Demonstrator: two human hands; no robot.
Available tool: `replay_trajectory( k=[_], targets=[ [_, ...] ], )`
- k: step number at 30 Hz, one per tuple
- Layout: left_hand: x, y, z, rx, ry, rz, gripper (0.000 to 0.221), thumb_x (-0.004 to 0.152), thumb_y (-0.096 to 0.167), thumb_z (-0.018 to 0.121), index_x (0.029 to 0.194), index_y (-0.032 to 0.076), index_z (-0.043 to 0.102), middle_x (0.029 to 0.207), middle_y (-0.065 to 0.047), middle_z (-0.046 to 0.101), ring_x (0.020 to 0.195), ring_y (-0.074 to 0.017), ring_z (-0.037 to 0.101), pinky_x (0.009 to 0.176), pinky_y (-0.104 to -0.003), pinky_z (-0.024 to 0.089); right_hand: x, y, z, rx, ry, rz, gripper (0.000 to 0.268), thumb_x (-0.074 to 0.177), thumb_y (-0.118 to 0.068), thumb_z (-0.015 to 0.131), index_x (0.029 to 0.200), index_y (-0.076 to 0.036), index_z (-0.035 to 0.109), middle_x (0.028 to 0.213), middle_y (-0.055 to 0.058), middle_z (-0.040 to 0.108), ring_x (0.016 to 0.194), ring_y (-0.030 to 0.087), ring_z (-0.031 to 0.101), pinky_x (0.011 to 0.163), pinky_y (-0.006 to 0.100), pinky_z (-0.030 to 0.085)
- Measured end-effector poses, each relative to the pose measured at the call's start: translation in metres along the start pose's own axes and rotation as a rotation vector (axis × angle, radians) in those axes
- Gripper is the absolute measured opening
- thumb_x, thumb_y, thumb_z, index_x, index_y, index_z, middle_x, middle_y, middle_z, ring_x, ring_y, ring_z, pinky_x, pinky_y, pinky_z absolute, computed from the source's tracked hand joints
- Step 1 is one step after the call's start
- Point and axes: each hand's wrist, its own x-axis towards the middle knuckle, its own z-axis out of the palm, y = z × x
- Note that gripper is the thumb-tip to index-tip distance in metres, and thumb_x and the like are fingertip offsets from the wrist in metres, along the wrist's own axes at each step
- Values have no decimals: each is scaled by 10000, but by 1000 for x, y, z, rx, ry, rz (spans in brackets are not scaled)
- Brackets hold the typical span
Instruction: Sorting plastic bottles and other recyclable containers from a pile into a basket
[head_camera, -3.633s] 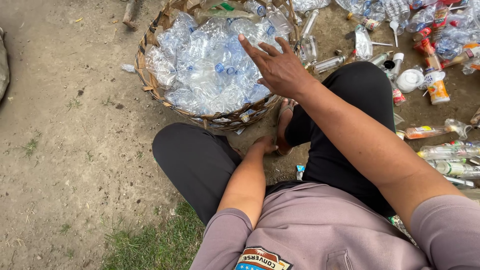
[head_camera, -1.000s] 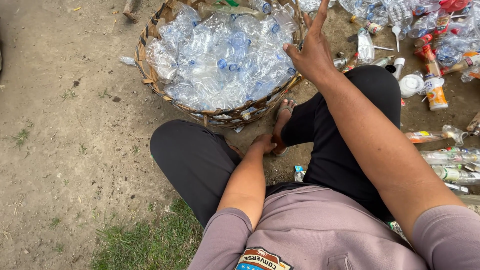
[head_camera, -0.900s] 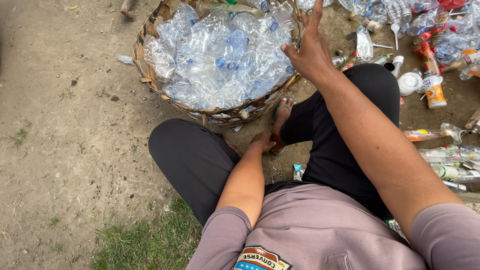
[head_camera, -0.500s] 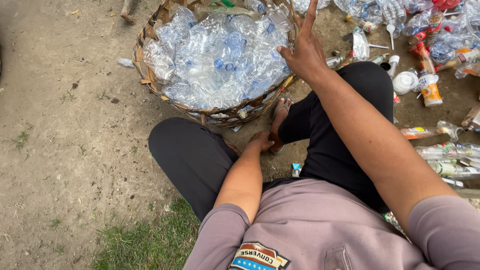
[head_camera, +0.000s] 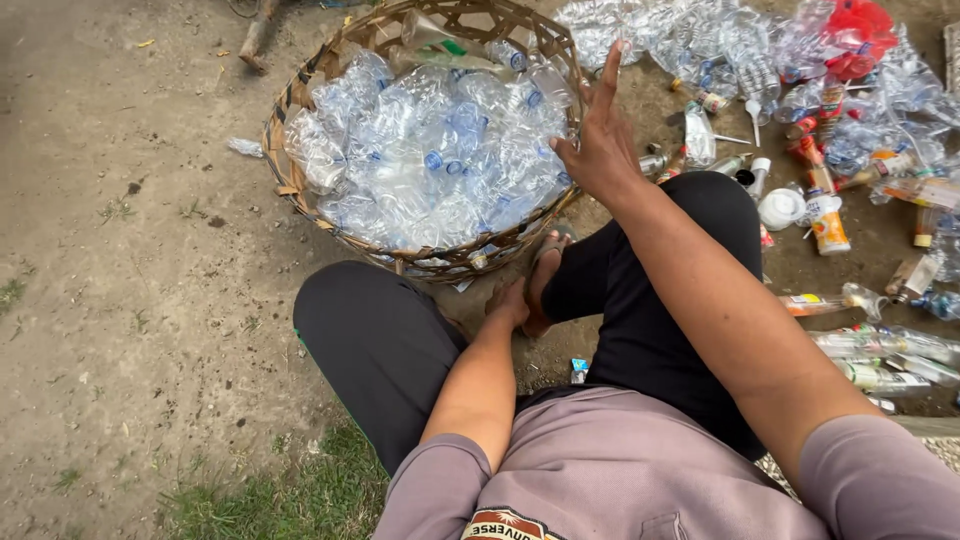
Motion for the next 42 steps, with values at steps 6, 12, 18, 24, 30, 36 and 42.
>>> replay_trajectory(
  k=[6, 12, 18, 24, 30, 36, 42],
  targets=[
    [26, -43, 46, -27, 97, -15, 587, 900, 130, 549, 1473, 217, 457, 1487, -83, 524, 1341, -384, 474, 1040, -551, 478, 2, -25, 1, 105, -175, 72, 1412, 901, -104, 872, 1525, -232, -388, 1589, 256, 539, 1125, 379, 702, 1065, 568, 518],
    [51, -71, 81, -143, 81, -132, 671, 915, 88, 522, 1557, 238, 402, 1569, -86, 433, 1408, -409, 411, 1128, -565, 409, 14, -18, 12, 188, -214, 52, 1345, 927, -132, 846, 1534, -181, -354, 1548, 326, 532, 1281, 493, 617, 1011, 615, 511],
    [56, -51, 40, -92, 62, -57, 476, 894, 145, 525, 1366, 118, 588, 1439, -155, 565, 1311, -438, 516, 1055, -566, 470, 14, -21, 10, 158, -175, -6, 1327, 934, -138, 830, 1539, -172, -351, 1516, 348, 534, 1340, 490, 566, 1022, 588, 518],
    [50, -37, 36, 1, 100, 42, 438, 847, 182, 567, 1270, 98, 641, 1381, -185, 608, 1252, -454, 552, 992, -573, 507, -1, -32, -16, -38, -142, -116, 1333, 881, -190, 884, 1590, -61, -237, 1491, 307, 589, 1430, 388, 550, 1115, 603, 396],
    [34, -31, 24, 54, 54, 128, 469, 886, 211, 666, 1349, 180, 599, 1441, -86, 591, 1305, -376, 539, 1052, -521, 491, -10, -75, -55, -14, -258, -74, 1226, 906, -262, 850, 1606, -92, -142, 1523, 189, 591, 1457, 399, 469, 1199, 649, 262],
    [32, -30, 23, 39, 26, 105, 471, 905, 257, 653, 1362, 161, 588, 1463, -107, 553, 1320, -400, 511, 1048, -556, 478, -17, -42, -27, -162, -224, -177, 1251, 883, -298, 830, 1620, -105, -163, 1505, 167, 608, 1467, 377, 451, 1173, 638, 224],
    [54, -49, 38, -4, -115, 137, 600, 992, 349, 575, 1531, 109, 465, 1515, -197, 494, 1421, -450, 444, 1082, -652, 490, -17, -40, -26, 36, -354, -52, 1184, 918, -172, 796, 1654, -59, -124, 1430, 285, 600, 1420, 521, 442, 1163, 738, 171]
  ],
)
